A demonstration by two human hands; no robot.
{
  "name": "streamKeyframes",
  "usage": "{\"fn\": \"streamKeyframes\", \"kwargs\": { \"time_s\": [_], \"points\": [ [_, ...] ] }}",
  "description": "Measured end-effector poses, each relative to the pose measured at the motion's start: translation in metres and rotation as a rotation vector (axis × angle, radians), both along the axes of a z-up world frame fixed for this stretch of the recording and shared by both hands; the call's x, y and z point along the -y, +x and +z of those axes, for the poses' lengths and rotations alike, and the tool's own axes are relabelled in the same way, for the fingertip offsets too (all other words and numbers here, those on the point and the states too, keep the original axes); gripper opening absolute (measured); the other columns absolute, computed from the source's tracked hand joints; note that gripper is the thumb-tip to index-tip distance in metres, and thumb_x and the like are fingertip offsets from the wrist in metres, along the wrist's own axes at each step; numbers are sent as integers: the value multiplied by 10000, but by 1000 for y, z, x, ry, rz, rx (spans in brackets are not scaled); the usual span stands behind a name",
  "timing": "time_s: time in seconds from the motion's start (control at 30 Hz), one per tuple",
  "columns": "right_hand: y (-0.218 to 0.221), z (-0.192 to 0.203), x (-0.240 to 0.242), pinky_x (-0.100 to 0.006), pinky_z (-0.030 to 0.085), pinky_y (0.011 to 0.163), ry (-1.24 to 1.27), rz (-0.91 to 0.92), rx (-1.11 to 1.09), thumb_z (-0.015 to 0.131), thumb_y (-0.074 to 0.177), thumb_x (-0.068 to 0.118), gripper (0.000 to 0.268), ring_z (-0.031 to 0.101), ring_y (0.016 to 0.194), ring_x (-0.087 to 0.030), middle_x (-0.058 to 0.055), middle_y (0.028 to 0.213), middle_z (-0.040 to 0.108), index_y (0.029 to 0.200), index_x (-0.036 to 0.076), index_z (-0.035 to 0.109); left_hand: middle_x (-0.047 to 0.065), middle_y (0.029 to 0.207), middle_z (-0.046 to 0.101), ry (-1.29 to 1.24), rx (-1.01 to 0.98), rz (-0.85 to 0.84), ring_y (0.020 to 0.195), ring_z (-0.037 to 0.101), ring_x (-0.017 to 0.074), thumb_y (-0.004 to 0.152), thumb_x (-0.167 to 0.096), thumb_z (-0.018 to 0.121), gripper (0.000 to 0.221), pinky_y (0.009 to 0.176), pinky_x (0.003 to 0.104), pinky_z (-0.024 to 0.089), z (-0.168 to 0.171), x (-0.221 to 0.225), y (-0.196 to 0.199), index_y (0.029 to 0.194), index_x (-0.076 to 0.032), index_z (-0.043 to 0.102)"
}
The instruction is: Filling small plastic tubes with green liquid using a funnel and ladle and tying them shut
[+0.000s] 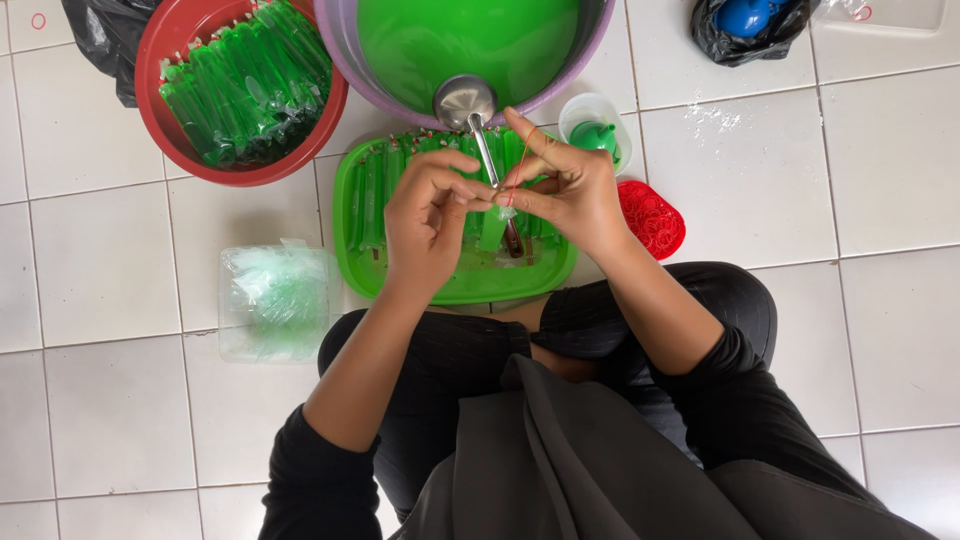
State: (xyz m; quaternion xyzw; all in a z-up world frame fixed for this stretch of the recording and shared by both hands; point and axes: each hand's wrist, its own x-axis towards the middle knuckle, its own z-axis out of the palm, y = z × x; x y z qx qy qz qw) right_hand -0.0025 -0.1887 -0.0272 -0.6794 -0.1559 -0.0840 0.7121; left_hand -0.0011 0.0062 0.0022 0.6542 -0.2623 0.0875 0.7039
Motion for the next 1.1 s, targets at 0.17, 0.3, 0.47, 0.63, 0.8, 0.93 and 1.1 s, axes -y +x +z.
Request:
{"fn": "streamKeyframes", "kwargs": {
  "time_s": [0.17,0.3,0.47,0.63,0.8,0.93,1.1],
  "points": [
    [4,-16,-3,-367,676,681,-94,34,63,877,774,-110,710,732,826,-227,-167,828,748,1416,-14,591,177,1380,539,589,588,42,1213,630,378,944,110,656,296,891,459,594,33,-7,13,1052,-134,783],
    [0,-1,-4,-292,642,673,-32,114,34,887,780,-70,718,722,800,-189,-143,864,764,1427,-11,582,166,1421,554,678,783,79,1274,587,375,1001,-131,735,104,989,477,534,4,-17,42,1087,-165,783],
    [15,-25,7,-197,584,509,52,167,-24,864,832,-32,336,710,735,-153,-126,857,754,1121,-38,692,67,1241,524,1014,659,-68,1239,476,303,1006,-158,494,156,949,443,416,10,-28,39,852,-134,497],
    [11,-22,-3,-222,595,527,155,212,-6,849,833,-66,300,694,672,-134,-181,885,746,907,-4,565,60,1231,511,804,184,-272,1237,381,314,795,-140,547,174,993,492,290,8,-47,35,641,-135,466],
    [13,-30,-7,-266,603,552,215,242,67,840,818,-118,388,689,623,-155,-226,871,732,867,20,481,172,1407,473,214,-275,-548,1401,324,375,799,-273,453,252,1175,632,171,-8,-40,30,720,-118,634],
    [11,-29,-10,-294,611,578,244,178,105,835,823,-126,411,711,672,-184,-232,910,725,880,24,457,144,1519,472,-93,-384,-456,1423,396,308,892,-164,486,345,1236,552,203,-18,-20,20,1099,-142,761],
    [8,-16,-17,-308,594,587,159,105,169,853,814,-130,416,701,657,-184,-223,881,738,879,12,468,144,1654,333,-38,-306,-61,1344,517,267,995,-11,539,349,1208,540,360,-39,-3,18,1249,-117,753]
  ]
}}
